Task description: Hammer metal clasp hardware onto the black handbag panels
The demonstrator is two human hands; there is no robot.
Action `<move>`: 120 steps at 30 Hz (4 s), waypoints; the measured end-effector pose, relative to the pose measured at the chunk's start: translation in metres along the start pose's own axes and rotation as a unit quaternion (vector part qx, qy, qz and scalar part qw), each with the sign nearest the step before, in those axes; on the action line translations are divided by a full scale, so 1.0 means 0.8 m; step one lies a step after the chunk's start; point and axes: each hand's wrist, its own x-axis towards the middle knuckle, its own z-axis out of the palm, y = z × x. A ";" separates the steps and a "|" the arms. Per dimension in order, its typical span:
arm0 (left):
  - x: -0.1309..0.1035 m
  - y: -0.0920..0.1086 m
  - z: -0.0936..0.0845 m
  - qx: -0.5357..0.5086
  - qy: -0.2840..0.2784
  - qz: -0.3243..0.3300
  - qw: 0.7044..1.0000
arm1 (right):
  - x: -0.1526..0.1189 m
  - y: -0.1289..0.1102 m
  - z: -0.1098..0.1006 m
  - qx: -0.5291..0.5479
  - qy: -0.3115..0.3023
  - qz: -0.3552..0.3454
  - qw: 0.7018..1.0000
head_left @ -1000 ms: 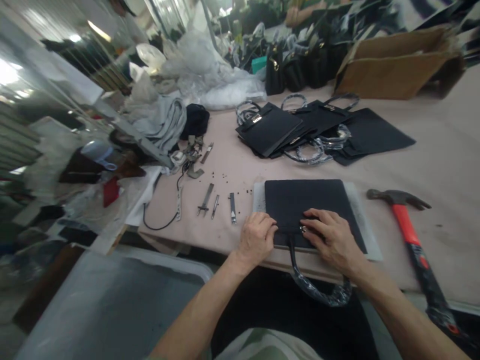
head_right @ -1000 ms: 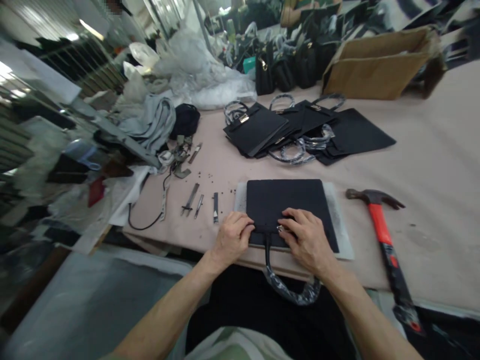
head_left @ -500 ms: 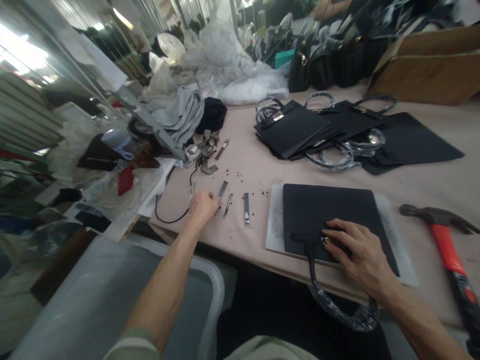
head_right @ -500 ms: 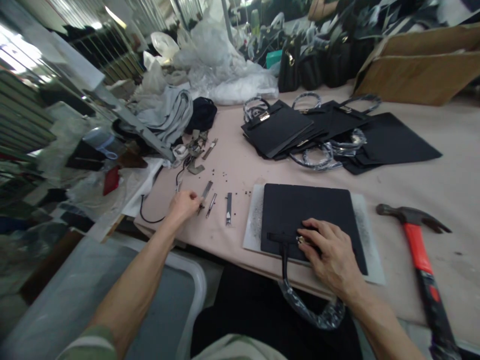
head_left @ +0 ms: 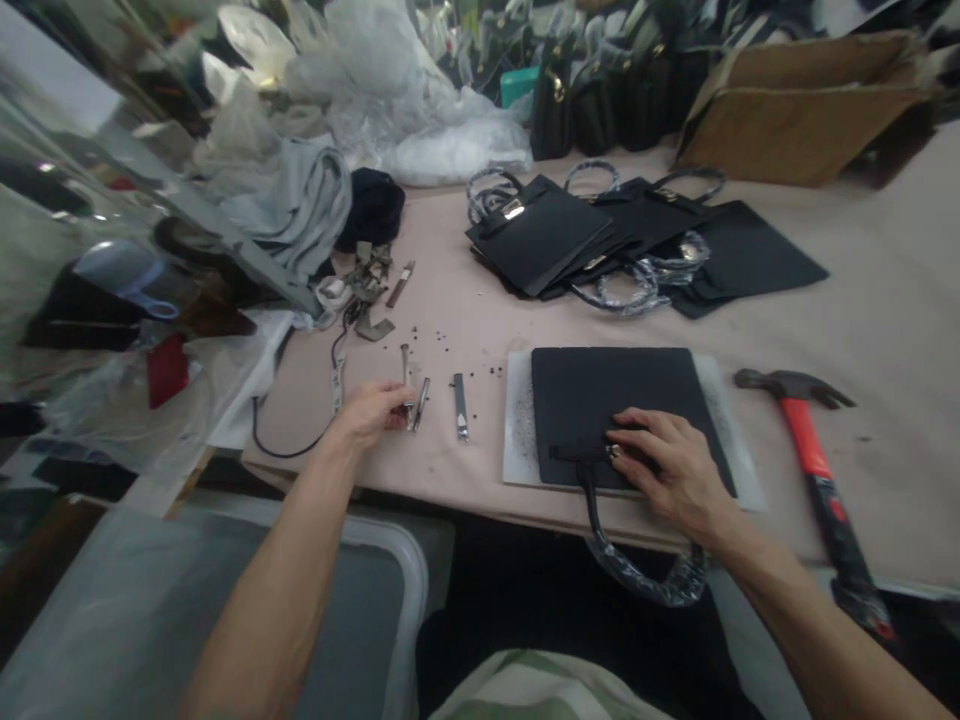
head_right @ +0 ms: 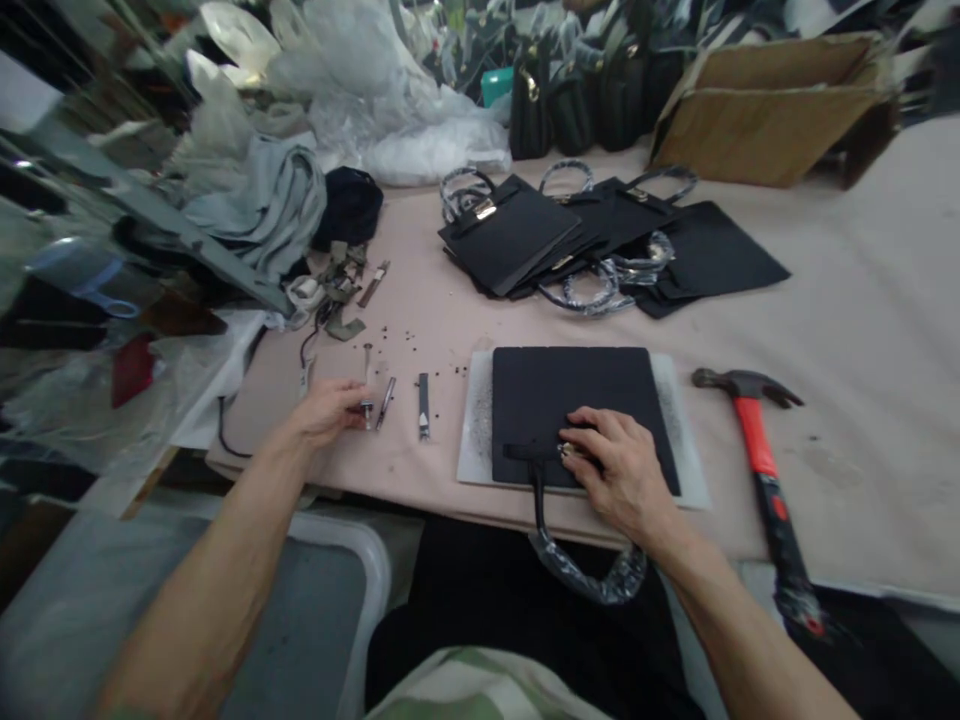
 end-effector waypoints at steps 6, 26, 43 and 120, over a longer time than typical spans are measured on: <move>-0.048 -0.005 0.058 -0.431 -0.068 0.039 0.899 | -0.001 -0.011 -0.006 0.000 -0.025 0.016 1.000; -0.105 0.009 0.182 -0.334 -0.072 0.288 0.894 | -0.006 -0.007 -0.003 0.018 -0.011 0.010 1.000; -0.106 0.015 0.196 -0.234 -0.058 0.351 0.905 | -0.032 -0.027 -0.033 0.194 0.285 0.228 0.910; -0.140 0.019 0.183 -0.273 -0.100 0.240 0.926 | -0.053 -0.134 0.036 0.668 -0.066 0.472 0.571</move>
